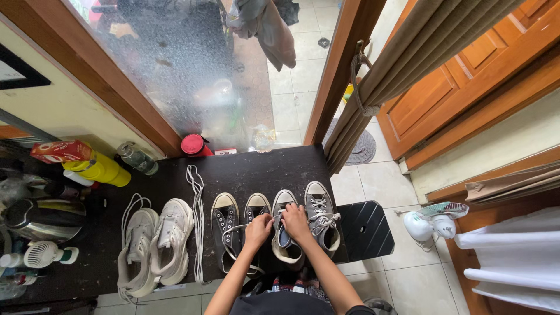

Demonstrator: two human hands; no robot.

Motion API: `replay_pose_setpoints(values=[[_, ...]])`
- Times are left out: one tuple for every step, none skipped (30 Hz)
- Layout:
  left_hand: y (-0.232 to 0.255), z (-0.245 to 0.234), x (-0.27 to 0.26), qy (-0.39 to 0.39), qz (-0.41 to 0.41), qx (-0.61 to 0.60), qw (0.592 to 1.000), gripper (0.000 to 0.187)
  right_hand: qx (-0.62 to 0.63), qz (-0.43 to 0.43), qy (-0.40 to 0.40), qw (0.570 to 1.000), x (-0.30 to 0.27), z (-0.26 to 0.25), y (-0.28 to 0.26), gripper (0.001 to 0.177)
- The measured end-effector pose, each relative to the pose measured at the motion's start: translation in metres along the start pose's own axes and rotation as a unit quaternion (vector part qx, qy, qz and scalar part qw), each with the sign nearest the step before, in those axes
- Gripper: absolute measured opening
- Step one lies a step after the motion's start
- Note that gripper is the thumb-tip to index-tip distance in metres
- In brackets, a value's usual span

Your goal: The person unlaces a pair of black canvas shoes and then relaces them. They remove the laces, thread them back through the eyelets, and tie the laces into a knot.

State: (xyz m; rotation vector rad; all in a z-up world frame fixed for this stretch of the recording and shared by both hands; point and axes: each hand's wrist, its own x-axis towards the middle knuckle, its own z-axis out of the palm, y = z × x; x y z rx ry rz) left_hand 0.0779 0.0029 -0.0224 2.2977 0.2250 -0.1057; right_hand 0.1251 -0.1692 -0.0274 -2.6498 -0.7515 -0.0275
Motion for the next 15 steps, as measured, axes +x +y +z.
replay_pose_setpoints(values=[[0.004,-0.002,-0.002,0.01,0.003,-0.024,1.0,0.025,0.009,0.007,0.003,1.0,0.001,0.004,0.002,0.02],[0.007,-0.004,-0.005,-0.01,-0.019,-0.023,0.999,0.031,0.017,0.013,0.005,1.0,0.002,0.008,0.004,0.019],[0.009,-0.005,-0.008,-0.03,-0.042,-0.022,0.998,0.038,0.043,0.034,-0.006,0.998,0.001,0.009,0.007,0.017],[0.01,-0.006,-0.01,-0.049,-0.065,-0.022,0.996,0.046,0.069,0.053,-0.018,0.996,0.001,0.008,0.012,0.015],[0.009,-0.006,-0.011,-0.066,-0.062,-0.016,0.996,0.045,0.095,0.073,-0.029,0.992,0.0,0.006,0.017,0.012],[0.008,-0.004,-0.012,-0.083,-0.058,-0.011,0.995,0.045,0.109,0.085,-0.031,0.99,-0.001,0.003,0.022,0.013],[0.006,-0.002,-0.014,-0.099,-0.054,-0.005,0.994,0.045,0.123,0.096,-0.033,0.987,-0.002,-0.001,0.028,0.014],[0.003,0.002,-0.015,-0.095,-0.055,-0.023,0.994,0.039,0.137,0.108,-0.035,0.984,-0.004,-0.005,0.033,0.014],[0.0,0.005,-0.015,-0.091,-0.055,-0.04,0.994,0.034,0.182,0.147,-0.046,0.971,-0.005,-0.009,0.039,0.014],[-0.004,0.008,-0.015,-0.086,-0.056,-0.058,0.993,0.029,0.227,0.185,-0.058,0.954,-0.006,-0.013,0.044,0.014],[-0.009,0.011,-0.015,-0.083,-0.059,-0.055,0.993,0.029,0.271,0.223,-0.07,0.934,-0.007,-0.018,0.049,0.015],[-0.012,0.014,-0.015,-0.079,-0.063,-0.052,0.994,0.029,0.278,0.211,-0.048,0.936,-0.011,-0.024,0.057,0.016],[-0.014,0.016,-0.015,-0.075,-0.067,-0.05,0.994,0.029,0.284,0.199,-0.027,0.937,-0.014,-0.03,0.065,0.017],[-0.016,0.018,-0.015,-0.075,-0.072,-0.043,0.994,0.028,0.29,0.188,-0.006,0.938,-0.015,-0.034,0.068,0.018],[-0.017,0.02,-0.016,-0.074,-0.077,-0.036,0.994,0.028,0.26,0.182,0.011,0.948,-0.015,-0.034,0.066,0.018]])
